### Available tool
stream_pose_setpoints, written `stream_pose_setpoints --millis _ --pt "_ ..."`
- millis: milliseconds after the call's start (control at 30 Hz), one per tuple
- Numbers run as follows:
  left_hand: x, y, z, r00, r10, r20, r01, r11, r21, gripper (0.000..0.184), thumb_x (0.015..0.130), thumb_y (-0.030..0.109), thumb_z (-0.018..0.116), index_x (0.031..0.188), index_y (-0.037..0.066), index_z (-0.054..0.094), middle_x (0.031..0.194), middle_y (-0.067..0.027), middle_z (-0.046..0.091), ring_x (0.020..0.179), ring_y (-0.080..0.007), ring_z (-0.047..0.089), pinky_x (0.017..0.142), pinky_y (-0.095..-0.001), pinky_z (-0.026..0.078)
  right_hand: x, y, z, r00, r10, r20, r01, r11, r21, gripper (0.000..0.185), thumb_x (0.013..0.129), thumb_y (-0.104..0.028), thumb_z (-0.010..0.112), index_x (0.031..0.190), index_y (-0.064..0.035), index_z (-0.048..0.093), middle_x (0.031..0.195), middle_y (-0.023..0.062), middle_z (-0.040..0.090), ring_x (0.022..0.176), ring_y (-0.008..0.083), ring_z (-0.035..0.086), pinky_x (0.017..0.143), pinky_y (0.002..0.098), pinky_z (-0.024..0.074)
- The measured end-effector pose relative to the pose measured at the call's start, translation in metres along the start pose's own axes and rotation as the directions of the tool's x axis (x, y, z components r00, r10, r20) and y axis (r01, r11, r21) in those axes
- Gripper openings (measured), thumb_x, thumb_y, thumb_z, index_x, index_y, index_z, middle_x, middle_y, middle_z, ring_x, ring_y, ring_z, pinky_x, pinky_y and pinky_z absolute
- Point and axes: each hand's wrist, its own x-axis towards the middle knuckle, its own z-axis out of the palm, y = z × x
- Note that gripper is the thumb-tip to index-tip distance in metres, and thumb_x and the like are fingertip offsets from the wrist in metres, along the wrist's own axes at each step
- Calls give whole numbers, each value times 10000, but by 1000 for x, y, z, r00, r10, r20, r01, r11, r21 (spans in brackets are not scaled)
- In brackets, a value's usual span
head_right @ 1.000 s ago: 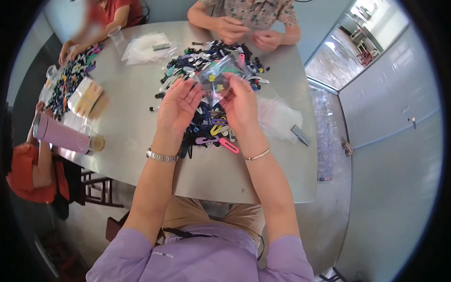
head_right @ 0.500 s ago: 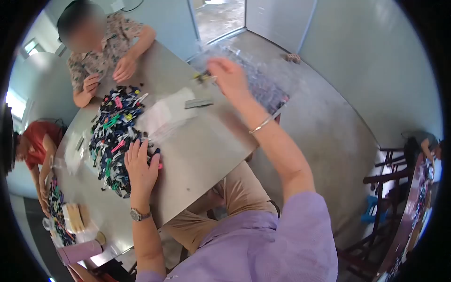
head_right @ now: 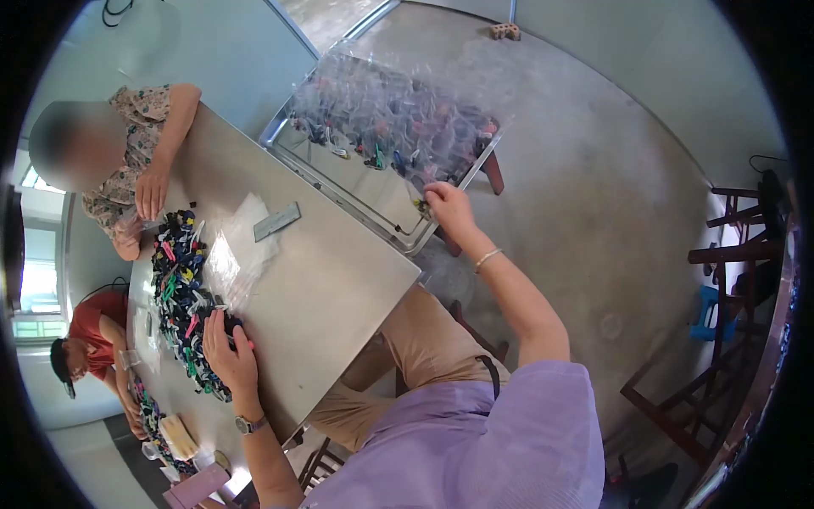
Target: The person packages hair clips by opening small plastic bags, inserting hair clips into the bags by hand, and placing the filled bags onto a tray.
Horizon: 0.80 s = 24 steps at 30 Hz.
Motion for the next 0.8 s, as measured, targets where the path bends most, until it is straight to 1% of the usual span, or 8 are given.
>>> stream_pose_setpoints --millis 167,233,300,367,500,600,667,800 --pt "1 0 -1 1000 1 17 -1 1000 0 320 863 143 551 1146 -1 593 1214 -170 582 1152 -356 515 996 -433 363 36 -3 36 998 -51 -45 49 998 -39 230 842 -130 611 1035 -11 649 930 86 676 855 181 627 766 295 488" --pt "2 2 -2 1000 -6 26 6 1000 -1 313 863 146 550 1136 1 599 1213 -168 583 1152 -355 515 995 -431 364 40 -16 33 967 18 -255 -68 980 -187 294 829 -136 624 1090 -2 620 952 110 677 874 200 633 780 304 492" --pt "2 2 -3 999 -24 30 24 1000 -6 307 862 149 550 1126 3 605 1213 -167 584 1152 -354 515 994 -428 364 34 -15 29 925 -33 -379 22 999 -34 287 844 -108 611 1110 1 609 966 97 674 871 175 627 787 290 490" --pt "1 2 -3 1000 -19 22 19 1000 -15 301 856 152 552 1111 3 613 1212 -166 584 1151 -351 517 991 -427 365 21 -24 12 938 -5 -345 92 968 236 238 861 -76 597 1087 -6 623 989 66 663 871 138 615 786 266 486" --pt "2 3 -5 999 -44 -5 44 998 -34 271 826 146 575 1071 48 636 1182 -139 601 1152 -349 519 980 -425 370 13 -57 -25 956 -184 -228 212 971 109 220 875 -42 588 1090 -15 621 1000 47 646 906 107 594 814 226 468" --pt "1 1 -6 997 -66 -38 64 997 -54 256 813 150 593 1047 63 648 1159 -124 610 1141 -333 526 977 -435 370 11 -134 -26 969 -196 -148 231 934 273 200 891 -34 571 1082 -9 621 992 50 646 918 106 589 822 220 463" --pt "0 -1 -6 995 -69 -65 65 996 -68 243 802 160 608 1021 68 658 1146 -117 614 1139 -323 527 979 -444 369 -9 -204 -8 931 -344 -120 365 877 314 190 903 -35 560 1081 0 617 990 49 645 919 109 590 819 218 464" --pt "-4 -5 -3 986 -59 -154 43 993 -107 231 778 185 632 986 88 655 1099 -99 617 1097 -314 543 965 -472 371 -51 -295 68 761 -564 320 554 822 132 200 884 -77 577 1067 -17 632 987 69 657 896 129 613 791 248 476"
